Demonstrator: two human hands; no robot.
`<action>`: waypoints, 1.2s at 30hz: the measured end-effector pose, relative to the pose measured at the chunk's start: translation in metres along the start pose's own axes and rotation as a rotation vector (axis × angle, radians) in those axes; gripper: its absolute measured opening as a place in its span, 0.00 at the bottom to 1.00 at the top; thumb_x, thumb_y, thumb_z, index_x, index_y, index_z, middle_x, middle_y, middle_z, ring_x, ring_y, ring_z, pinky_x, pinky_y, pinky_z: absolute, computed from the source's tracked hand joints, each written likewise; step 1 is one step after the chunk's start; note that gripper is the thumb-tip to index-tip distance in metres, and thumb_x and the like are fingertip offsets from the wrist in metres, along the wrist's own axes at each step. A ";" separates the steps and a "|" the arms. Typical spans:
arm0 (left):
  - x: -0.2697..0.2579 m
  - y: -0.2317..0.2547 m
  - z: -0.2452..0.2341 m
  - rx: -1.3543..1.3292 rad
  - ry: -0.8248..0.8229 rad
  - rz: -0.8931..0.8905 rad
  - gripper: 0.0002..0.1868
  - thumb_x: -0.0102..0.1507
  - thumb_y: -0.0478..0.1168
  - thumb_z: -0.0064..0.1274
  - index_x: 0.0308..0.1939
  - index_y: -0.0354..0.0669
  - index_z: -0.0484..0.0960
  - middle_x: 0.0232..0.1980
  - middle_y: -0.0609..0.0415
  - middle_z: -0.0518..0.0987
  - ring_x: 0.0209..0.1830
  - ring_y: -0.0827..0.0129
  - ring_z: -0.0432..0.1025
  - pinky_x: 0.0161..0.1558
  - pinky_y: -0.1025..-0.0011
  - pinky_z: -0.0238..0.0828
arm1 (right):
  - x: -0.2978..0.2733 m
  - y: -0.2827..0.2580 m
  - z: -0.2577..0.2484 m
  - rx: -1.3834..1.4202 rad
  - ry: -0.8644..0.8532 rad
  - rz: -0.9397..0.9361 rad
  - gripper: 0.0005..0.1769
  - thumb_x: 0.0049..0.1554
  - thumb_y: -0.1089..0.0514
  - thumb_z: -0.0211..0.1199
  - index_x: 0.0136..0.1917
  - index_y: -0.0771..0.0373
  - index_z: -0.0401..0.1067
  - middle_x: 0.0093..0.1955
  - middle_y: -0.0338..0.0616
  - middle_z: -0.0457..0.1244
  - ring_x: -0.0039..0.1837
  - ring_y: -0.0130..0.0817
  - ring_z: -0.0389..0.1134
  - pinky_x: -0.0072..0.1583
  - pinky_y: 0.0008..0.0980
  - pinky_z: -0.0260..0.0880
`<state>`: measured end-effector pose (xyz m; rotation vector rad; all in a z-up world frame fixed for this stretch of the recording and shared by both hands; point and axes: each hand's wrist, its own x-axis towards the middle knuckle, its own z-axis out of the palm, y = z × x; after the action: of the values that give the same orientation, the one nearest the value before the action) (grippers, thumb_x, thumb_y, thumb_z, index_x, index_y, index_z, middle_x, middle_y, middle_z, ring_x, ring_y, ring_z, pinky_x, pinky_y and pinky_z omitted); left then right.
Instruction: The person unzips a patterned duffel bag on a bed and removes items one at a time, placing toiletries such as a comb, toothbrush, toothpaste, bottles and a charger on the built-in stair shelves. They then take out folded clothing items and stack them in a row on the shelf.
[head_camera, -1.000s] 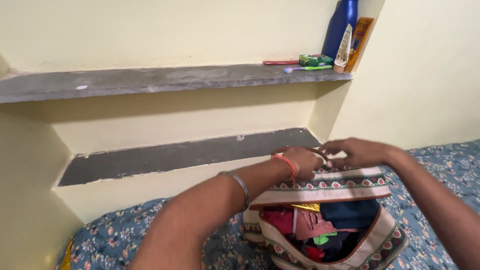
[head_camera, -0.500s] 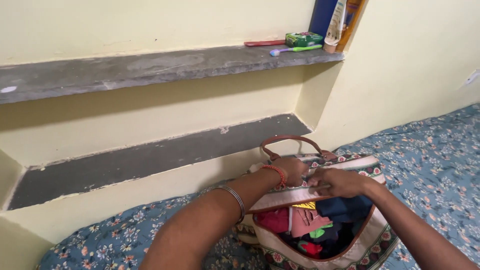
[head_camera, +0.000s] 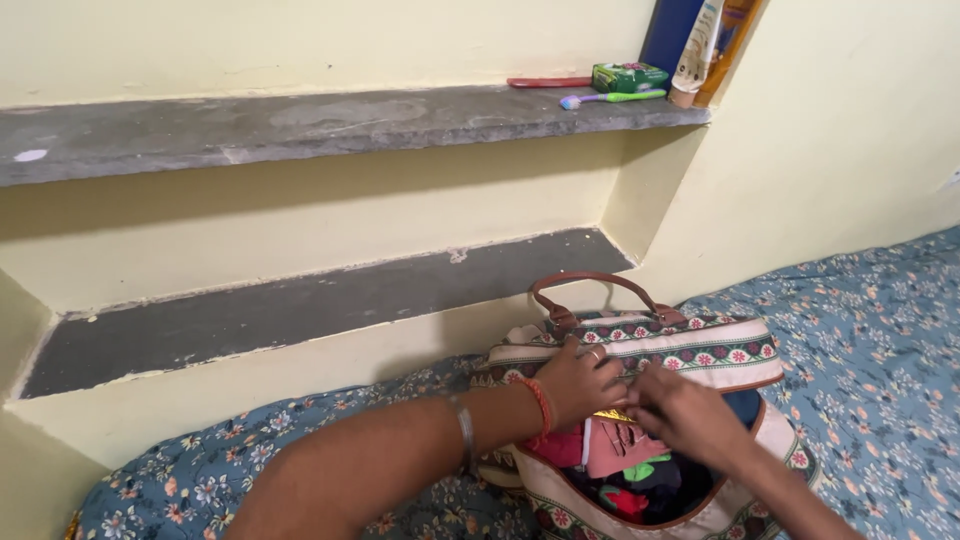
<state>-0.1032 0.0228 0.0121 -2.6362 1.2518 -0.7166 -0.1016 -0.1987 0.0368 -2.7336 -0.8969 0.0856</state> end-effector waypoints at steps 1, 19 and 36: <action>0.002 -0.005 0.000 -0.058 -0.019 0.000 0.25 0.51 0.46 0.63 0.52 0.55 0.80 0.58 0.50 0.76 0.61 0.54 0.72 0.51 0.45 0.70 | -0.005 -0.006 0.005 0.011 0.011 -0.001 0.13 0.54 0.51 0.68 0.51 0.56 0.73 0.48 0.37 0.69 0.50 0.37 0.75 0.53 0.38 0.76; 0.026 -0.050 -0.022 -0.172 0.224 -0.142 0.15 0.62 0.40 0.52 0.52 0.43 0.81 0.52 0.47 0.81 0.45 0.55 0.79 0.37 0.58 0.78 | 0.075 0.049 0.132 -0.617 0.191 -0.167 0.58 0.44 0.36 0.71 0.81 0.56 0.52 0.78 0.69 0.46 0.76 0.65 0.51 0.69 0.67 0.54; 0.040 -0.069 -0.021 -0.388 -0.032 -0.405 0.17 0.57 0.39 0.52 0.50 0.50 0.81 0.50 0.49 0.80 0.52 0.51 0.76 0.47 0.47 0.72 | -0.007 0.024 -0.025 -0.574 -0.094 0.007 0.38 0.57 0.38 0.60 0.76 0.50 0.54 0.76 0.45 0.57 0.66 0.43 0.69 0.64 0.42 0.74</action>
<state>-0.0437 0.0382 0.0666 -3.2589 0.9311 -0.5163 -0.0900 -0.2273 0.0539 -3.2815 -1.0740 -0.0536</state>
